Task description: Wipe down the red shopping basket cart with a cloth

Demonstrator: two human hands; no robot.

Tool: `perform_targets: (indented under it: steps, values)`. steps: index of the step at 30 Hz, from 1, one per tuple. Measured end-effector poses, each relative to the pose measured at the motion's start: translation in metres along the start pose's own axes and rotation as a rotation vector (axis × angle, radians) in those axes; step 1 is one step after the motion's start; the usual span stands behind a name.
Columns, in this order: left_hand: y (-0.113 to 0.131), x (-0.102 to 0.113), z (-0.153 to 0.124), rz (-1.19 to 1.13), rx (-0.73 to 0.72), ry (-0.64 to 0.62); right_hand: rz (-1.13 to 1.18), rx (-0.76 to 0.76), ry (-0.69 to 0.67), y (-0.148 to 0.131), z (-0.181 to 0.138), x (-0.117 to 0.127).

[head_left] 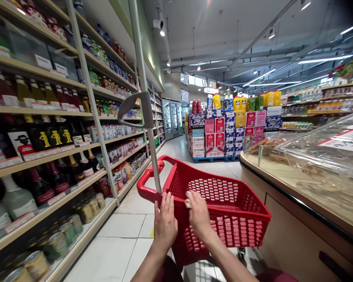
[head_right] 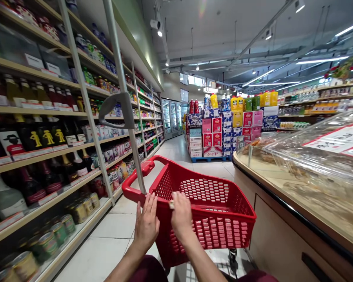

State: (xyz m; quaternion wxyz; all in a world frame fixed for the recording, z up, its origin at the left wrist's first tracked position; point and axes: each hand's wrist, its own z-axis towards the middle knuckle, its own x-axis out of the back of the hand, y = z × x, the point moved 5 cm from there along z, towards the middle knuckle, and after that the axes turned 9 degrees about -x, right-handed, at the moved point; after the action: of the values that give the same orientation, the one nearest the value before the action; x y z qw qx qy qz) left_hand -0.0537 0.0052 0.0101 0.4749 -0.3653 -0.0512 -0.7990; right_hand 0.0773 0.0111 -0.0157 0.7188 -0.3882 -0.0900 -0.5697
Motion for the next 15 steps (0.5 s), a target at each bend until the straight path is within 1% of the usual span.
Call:
perform_targets:
  steps: [2, 3, 4, 5, 6, 8, 9, 10, 11, 12, 15]
  values:
    - [-0.003, -0.001, 0.000, 0.008, 0.020, 0.004, 0.060, 0.125, -0.046, -0.027, 0.005, -0.006]
    - [-0.006, -0.001, 0.000, 0.014, 0.023, 0.001, 0.077, 0.180, -0.061, -0.034, 0.005, -0.008]
    - [-0.008, -0.001, 0.001, 0.020, 0.021, -0.006, 0.079, 0.212, -0.067, -0.033, 0.005, -0.007]
    - [-0.010, -0.001, 0.002, 0.023, 0.015, -0.018, 0.063, 0.214, -0.063, -0.024, 0.004, -0.005]
    - [-0.011, 0.000, 0.003, 0.024, 0.005, -0.033, 0.031, 0.185, -0.052, -0.010, 0.001, -0.002]
    - [-0.008, 0.000, 0.006, 0.024, -0.005, -0.058, -0.065, 0.054, -0.008, 0.026, -0.004, 0.006]
    - [-0.004, -0.001, 0.008, 0.021, -0.005, -0.065, -0.112, -0.019, 0.016, 0.041, -0.007, 0.009]
    - [0.001, -0.003, 0.010, 0.015, -0.006, -0.073, -0.146, -0.064, 0.031, 0.050, -0.010, 0.011]
    - [0.009, -0.006, 0.012, 0.005, -0.010, -0.086, -0.164, -0.069, 0.036, 0.053, -0.012, 0.011]
    - [0.017, -0.010, 0.013, -0.006, -0.015, -0.104, -0.166, -0.038, 0.030, 0.050, -0.013, 0.010]
    - [0.037, -0.023, 0.016, -0.025, -0.019, -0.167, -0.143, 0.116, -0.015, 0.039, -0.014, 0.005]
